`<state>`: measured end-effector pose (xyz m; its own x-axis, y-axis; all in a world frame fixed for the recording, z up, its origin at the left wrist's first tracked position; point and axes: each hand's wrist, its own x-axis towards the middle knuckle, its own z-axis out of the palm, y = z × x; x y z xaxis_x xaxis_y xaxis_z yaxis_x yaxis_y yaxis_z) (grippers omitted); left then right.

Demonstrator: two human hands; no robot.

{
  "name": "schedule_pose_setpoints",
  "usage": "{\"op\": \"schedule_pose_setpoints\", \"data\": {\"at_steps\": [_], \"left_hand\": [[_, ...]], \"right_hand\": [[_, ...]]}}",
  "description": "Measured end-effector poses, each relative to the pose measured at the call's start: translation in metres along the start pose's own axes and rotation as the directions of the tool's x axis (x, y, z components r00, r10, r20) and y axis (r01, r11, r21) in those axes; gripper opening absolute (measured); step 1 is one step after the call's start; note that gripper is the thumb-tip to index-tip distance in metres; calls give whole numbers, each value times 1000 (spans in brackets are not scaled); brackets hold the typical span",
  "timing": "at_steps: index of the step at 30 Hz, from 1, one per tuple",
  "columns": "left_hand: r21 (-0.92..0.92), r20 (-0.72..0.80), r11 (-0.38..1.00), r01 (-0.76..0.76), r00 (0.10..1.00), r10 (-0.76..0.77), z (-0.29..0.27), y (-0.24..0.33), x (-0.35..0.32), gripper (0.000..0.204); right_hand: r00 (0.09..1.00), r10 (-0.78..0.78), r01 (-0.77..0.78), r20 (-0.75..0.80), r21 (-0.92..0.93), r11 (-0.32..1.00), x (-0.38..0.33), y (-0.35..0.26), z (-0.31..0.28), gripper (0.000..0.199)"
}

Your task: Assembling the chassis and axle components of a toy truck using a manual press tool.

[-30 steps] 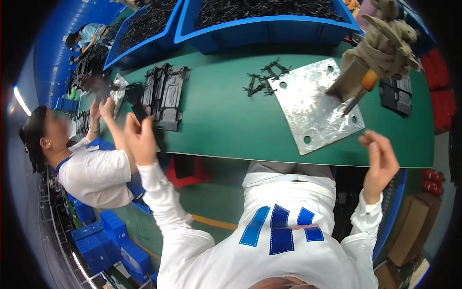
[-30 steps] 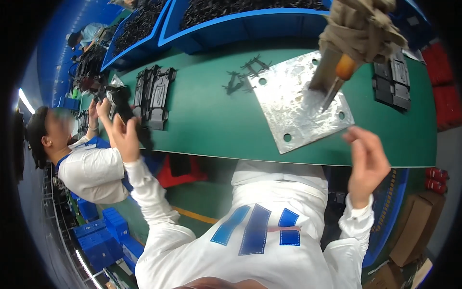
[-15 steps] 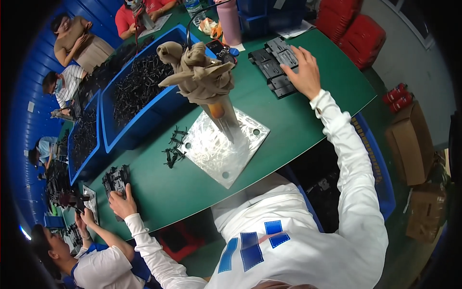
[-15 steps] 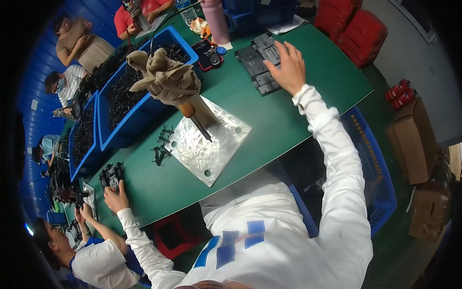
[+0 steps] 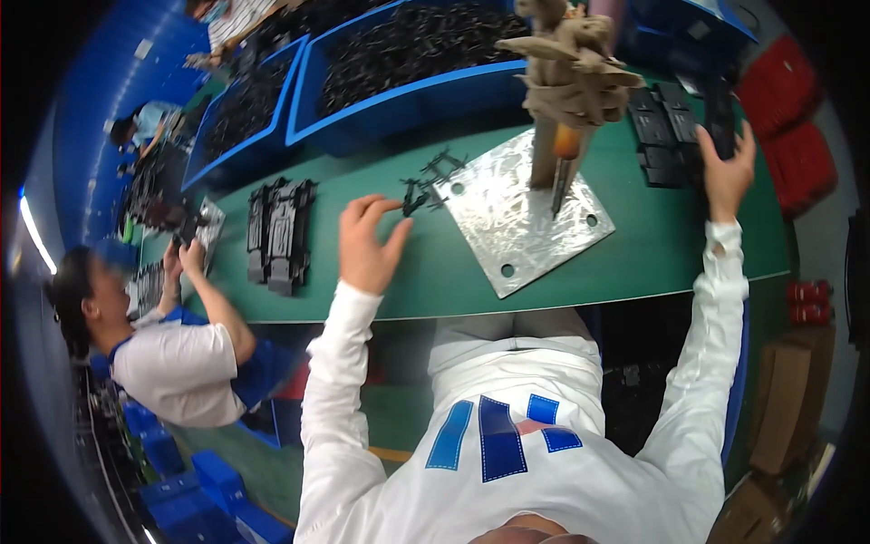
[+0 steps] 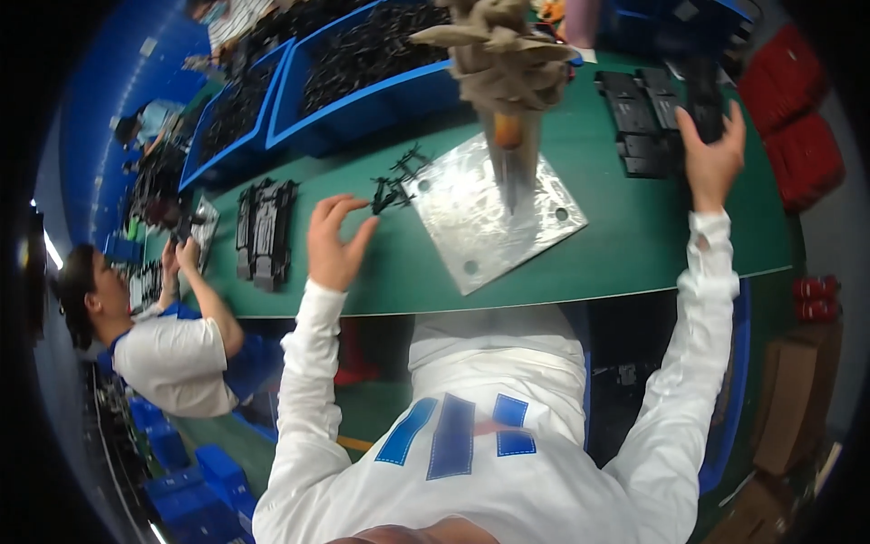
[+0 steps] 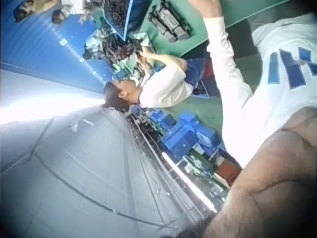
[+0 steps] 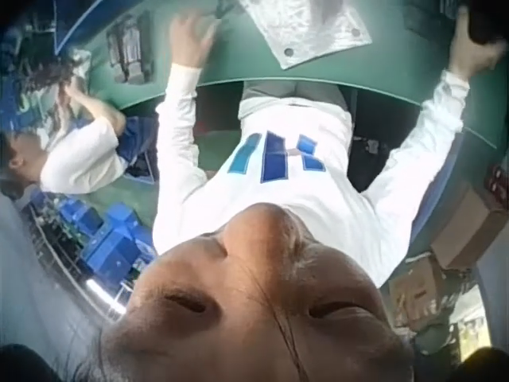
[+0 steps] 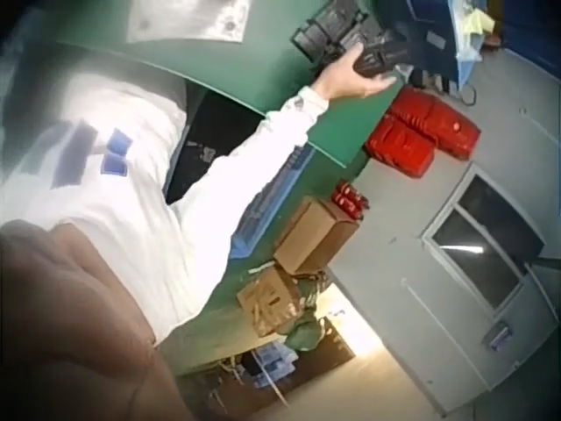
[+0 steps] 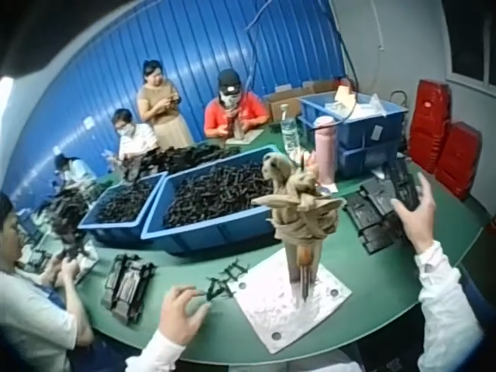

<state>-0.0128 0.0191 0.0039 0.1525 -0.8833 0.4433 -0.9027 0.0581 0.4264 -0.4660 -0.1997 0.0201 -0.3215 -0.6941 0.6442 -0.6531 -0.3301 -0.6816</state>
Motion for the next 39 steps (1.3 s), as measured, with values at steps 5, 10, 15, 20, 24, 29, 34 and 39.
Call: {"op": "schedule_pose_setpoints", "data": {"at_steps": [5,10,15,20,24,29,34,39], "left_hand": [[4,10,998,63,998,-63,28,-9,6,26],[-27,5,998,64,998,-64,32,-14,7,18],[-157,-116,982,109,985,-128,21,-7,5,10],[-355,-75,912,204,966,-246,13,-23,2,10],[-531,-22,831,163,978,-206,4,-23,-5,11],[-779,155,589,216,976,-153,-21,25,-34,13],[-857,327,406,319,944,-52,-23,54,-61,13],[-860,365,374,348,931,-27,-24,64,-74,9]], "right_hand": [[850,207,-475,484,537,697,-46,-32,-78,36],[610,153,-771,777,540,337,-117,-64,-115,41],[443,144,-879,885,397,265,-184,-99,-116,48],[255,124,-954,959,229,192,-204,-125,-98,51],[188,49,-957,981,172,232,-210,-148,-77,50],[97,-33,-970,995,101,223,-224,-171,-62,55],[56,-86,-991,995,66,114,-238,-178,-49,47],[124,32,-987,992,120,105,-241,-197,-42,44]]}}
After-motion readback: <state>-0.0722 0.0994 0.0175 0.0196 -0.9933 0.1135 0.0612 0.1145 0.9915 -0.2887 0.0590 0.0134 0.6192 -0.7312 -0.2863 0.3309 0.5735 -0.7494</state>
